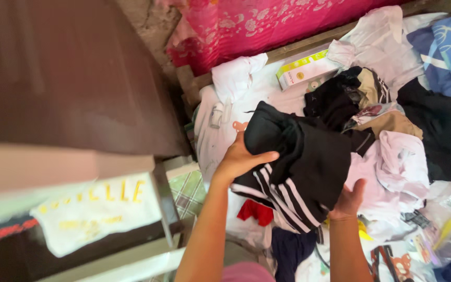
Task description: The person folds and places several clothing items into a drawer, then wipes the drawer front with a cloth. They handle a dark shirt, a white sweatshirt, and a black garment, arranging them inside the drawer before cleaning the exterior surface.
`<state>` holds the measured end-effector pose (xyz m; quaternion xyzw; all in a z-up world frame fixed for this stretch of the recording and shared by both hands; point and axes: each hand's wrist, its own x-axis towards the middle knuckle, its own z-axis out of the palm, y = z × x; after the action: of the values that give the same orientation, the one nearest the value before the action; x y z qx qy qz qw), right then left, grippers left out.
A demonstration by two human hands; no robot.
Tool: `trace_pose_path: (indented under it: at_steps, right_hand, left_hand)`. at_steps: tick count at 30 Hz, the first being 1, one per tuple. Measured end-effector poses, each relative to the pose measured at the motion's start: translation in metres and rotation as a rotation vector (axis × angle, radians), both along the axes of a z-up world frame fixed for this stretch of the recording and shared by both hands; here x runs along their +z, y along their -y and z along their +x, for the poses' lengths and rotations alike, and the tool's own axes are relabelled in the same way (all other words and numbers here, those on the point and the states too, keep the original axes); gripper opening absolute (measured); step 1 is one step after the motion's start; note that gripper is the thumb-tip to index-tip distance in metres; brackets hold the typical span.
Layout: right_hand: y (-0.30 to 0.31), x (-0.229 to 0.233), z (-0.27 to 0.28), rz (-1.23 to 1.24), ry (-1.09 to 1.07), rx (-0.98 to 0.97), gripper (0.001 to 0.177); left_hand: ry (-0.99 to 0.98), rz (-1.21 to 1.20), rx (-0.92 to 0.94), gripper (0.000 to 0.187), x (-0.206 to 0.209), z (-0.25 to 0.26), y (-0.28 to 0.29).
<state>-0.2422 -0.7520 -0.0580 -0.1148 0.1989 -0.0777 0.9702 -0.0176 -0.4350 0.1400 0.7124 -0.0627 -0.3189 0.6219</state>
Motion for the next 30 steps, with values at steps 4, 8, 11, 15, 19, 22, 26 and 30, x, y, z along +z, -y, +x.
trace_pose_path:
  at_steps: [4,8,11,15,19,22,26,30]
  right_hand:
    - [-0.013,0.055,-0.025,-0.319,-0.138,0.073,0.079]
    - [-0.035,0.087,-0.041,-0.509,-0.105,0.162,0.072]
    - [-0.050,0.112,-0.030,-0.518,-0.033,0.194,0.073]
    - [-0.076,0.156,0.003,-0.533,0.087,0.275,0.075]
    - [-0.130,0.188,0.023,-0.608,0.161,0.423,0.080]
    - [-0.179,0.209,0.035,-0.690,0.200,0.587,0.084]
    - [-0.275,0.234,0.057,-0.784,0.293,0.800,0.092]
    - [-0.387,0.264,0.072,-0.974,0.407,0.879,0.099]
  left_hand:
    - [0.096,0.230,-0.048,0.139,0.055,-0.035,-0.017]
    - [0.407,0.291,-0.109,0.150,0.086,-0.071,-0.046]
    - [0.478,0.289,-0.079,0.158,0.105,-0.101,-0.073]
    - [0.353,0.315,-0.013,0.116,0.128,-0.133,-0.113]
    - [0.492,0.250,0.151,0.098,0.143,-0.149,-0.175]
    - [0.524,0.168,0.221,0.096,0.142,-0.158,-0.238]
    - [0.634,0.285,0.342,0.101,0.133,-0.169,-0.334]
    - [0.628,0.320,0.515,0.093,0.123,-0.192,-0.416]
